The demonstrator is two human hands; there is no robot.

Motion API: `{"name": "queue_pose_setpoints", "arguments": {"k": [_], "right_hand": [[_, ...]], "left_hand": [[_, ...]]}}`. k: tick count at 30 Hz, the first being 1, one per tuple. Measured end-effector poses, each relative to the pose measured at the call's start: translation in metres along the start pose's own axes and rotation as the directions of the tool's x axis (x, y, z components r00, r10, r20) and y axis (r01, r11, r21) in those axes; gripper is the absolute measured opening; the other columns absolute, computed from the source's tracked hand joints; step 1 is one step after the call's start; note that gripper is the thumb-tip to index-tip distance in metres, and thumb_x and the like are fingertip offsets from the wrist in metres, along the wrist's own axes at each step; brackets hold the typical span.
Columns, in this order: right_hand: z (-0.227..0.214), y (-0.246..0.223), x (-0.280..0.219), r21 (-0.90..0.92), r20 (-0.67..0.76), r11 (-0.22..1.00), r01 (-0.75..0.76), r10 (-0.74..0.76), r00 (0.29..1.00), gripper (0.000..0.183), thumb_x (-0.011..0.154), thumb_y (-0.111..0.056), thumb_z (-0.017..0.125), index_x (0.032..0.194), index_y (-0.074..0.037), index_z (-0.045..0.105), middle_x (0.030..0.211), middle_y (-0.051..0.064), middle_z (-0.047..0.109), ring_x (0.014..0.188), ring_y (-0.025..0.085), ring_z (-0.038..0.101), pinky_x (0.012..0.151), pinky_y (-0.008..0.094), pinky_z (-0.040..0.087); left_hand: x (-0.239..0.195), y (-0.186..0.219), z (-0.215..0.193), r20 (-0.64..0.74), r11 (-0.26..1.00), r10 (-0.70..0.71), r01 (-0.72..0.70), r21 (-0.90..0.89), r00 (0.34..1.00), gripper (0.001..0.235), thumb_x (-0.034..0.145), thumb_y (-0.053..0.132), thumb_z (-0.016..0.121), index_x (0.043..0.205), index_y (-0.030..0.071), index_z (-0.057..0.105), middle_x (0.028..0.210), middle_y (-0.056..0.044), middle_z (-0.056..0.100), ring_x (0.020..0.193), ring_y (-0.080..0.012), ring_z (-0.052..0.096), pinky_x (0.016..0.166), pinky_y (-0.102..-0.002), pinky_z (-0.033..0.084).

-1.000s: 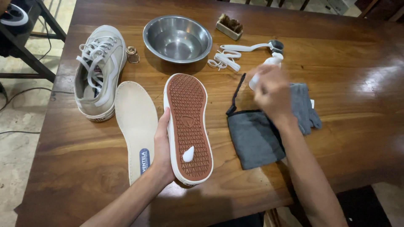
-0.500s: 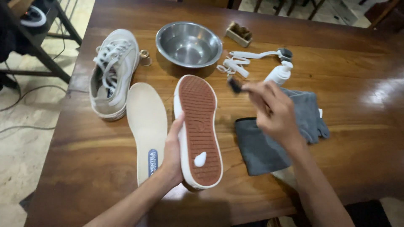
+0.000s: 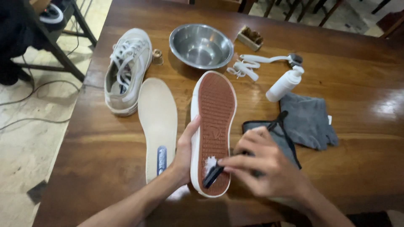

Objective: The person cleans the sole of a white sneaker by applying a white cleaning liquid, scrubbing with a small brush, and wiping with a gray cloth. The process is repeated multiple times on the same shoe sole.

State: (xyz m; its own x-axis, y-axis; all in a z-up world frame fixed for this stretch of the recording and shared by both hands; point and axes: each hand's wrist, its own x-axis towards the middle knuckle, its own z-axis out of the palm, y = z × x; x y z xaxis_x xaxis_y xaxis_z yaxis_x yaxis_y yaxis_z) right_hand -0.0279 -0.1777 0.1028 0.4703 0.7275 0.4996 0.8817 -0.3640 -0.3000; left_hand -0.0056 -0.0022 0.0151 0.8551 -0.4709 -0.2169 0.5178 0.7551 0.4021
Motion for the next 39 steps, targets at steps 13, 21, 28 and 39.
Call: {"name": "queue_pose_setpoints", "arguments": {"k": [13,21,28,39], "right_hand": [[-0.013,0.006,0.005,-0.164,-0.084,0.984,-0.062,0.049,0.995,0.019,0.085,-0.017,0.076,0.078,-0.008,0.061,0.076,0.004,0.061,0.068,0.023,0.053,0.083,0.042,0.035],[-0.011,-0.014,0.002,0.036,0.080,0.999,-0.003,0.000,0.997,0.019,0.088,-0.021,0.072,0.075,-0.010,0.063,0.069,-0.002,0.060,0.066,0.020,0.048,0.074,0.037,0.031],[0.006,0.013,-0.009,-0.419,-0.218,0.908,0.015,-0.117,0.969,0.036,0.087,-0.001,0.067,0.060,-0.007,0.044,0.060,0.004,0.040,0.057,0.024,0.034,0.070,0.042,0.032],[0.030,0.005,0.004,-0.296,-0.273,0.931,0.211,-0.295,0.916,0.033,0.086,0.003,0.056,0.061,-0.006,0.037,0.061,0.008,0.030,0.054,0.029,0.030,0.059,0.047,0.025]], "left_hand": [[-0.002,-0.006,0.008,-0.120,1.000,-0.021,0.019,-0.012,0.993,0.058,0.091,0.047,0.054,0.114,-0.005,0.066,0.099,-0.020,0.072,0.081,-0.0292,0.066,0.075,-0.039,0.054],[-0.006,-0.005,0.009,0.004,0.998,-0.022,0.022,0.061,1.000,0.055,0.093,0.050,0.053,0.108,-0.001,0.065,0.091,-0.018,0.071,0.072,-0.0266,0.065,0.066,-0.038,0.054],[-0.014,0.002,0.024,-0.010,0.985,-0.012,0.013,0.172,1.000,0.065,0.091,0.050,0.045,0.120,-0.005,0.062,0.106,-0.024,0.069,0.087,-0.0324,0.064,0.081,-0.044,0.053],[-0.020,0.001,0.025,0.188,0.925,-0.058,-0.018,0.380,0.981,0.066,0.095,0.056,0.037,0.073,0.000,0.062,0.060,-0.014,0.061,0.053,-0.0244,0.057,0.061,-0.035,0.049]]}}
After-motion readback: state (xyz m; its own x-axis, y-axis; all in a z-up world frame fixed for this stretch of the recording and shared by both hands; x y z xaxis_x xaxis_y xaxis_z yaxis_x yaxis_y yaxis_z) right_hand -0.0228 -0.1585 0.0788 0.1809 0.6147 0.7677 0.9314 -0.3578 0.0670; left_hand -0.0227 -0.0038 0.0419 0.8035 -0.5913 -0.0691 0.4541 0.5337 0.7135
